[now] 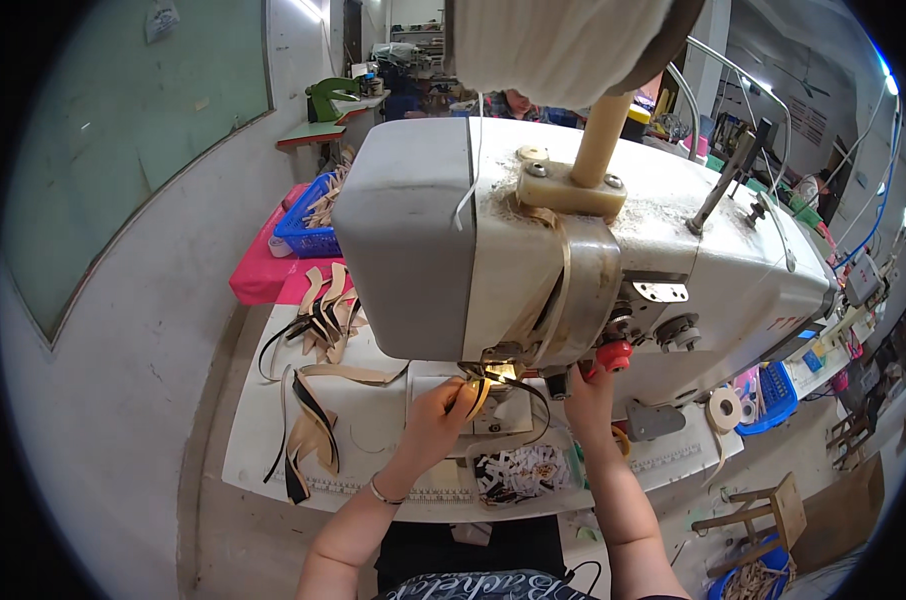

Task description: The person picks up leather pieces and straps from a table, moves to a sewing machine, and feeds the straps through the machine to stitch and trim their edges.

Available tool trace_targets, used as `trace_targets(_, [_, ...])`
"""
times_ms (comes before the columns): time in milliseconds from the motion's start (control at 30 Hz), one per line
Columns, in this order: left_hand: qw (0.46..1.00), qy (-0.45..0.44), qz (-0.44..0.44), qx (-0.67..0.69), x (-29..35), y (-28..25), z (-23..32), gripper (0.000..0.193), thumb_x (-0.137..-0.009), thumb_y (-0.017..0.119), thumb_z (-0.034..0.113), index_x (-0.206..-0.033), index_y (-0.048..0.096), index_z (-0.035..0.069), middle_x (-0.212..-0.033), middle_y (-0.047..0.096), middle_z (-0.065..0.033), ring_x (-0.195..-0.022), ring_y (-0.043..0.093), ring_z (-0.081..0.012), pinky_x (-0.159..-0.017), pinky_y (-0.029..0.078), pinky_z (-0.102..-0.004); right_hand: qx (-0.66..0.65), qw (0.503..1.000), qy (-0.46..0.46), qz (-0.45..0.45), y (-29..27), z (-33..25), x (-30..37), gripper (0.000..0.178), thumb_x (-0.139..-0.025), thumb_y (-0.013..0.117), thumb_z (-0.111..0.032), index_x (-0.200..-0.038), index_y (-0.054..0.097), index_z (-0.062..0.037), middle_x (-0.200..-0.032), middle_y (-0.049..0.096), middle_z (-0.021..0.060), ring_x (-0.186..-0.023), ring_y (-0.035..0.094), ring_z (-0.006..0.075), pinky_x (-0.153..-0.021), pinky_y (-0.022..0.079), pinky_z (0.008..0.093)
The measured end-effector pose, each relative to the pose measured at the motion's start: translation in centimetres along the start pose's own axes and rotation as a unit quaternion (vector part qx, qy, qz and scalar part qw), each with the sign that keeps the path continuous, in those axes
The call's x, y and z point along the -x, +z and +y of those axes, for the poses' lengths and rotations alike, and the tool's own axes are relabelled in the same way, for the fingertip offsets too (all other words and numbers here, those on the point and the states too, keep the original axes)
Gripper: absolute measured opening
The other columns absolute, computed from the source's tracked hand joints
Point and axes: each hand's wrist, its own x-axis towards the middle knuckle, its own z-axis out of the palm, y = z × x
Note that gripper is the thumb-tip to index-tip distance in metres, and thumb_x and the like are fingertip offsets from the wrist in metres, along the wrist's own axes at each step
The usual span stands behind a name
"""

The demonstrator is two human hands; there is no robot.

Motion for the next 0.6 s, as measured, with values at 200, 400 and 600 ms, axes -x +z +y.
trace_targets(200, [1.0,0.004,-0.005,-0.013,0.3,-0.7,0.4,0.031,-0.098,0.045,0.023,-0.088,0.054,-0.005,-0.07,0.051,-0.0049,-0.064,0.043,-0.0101,-0.057,0.037,-0.0282,0.061,0.997,-0.045,-0.005,-0.2,0.8,0.4,0.018,-0.077,0.064,-0.008,-0.066,0.055,0.0014,-0.051,0.043,0.0042,-0.053,0.039,0.0068,-0.046,0.029,0.0287])
trace_targets(400, [0.99,0.073,-0.109,-0.048,1.8,-3.5,0.9,0.025,-0.097,0.045,0.019,-0.085,0.053,-0.002,-0.069,0.05,-0.0095,-0.061,0.046,-0.0185,-0.059,0.039,-0.0306,0.23,0.947,-0.223,0.009,-0.7,3.8,0.9,0.011,-0.077,0.07,-0.007,-0.08,0.062,-0.0005,-0.076,0.052,0.0084,-0.057,0.049,0.0161,-0.049,0.036,0.0284])
trace_targets(600, [0.989,0.075,-0.109,-0.068,1.4,-3.3,1.2,0.025,-0.097,0.046,0.017,-0.08,0.051,-0.001,-0.067,0.047,-0.0052,-0.061,0.042,-0.0124,-0.058,0.038,-0.0277,0.216,0.956,-0.193,0.034,0.1,2.6,1.4,0.01,-0.077,0.071,-0.006,-0.084,0.065,-0.0019,-0.081,0.051,0.0065,-0.057,0.047,0.0153,-0.05,0.037,0.0272])
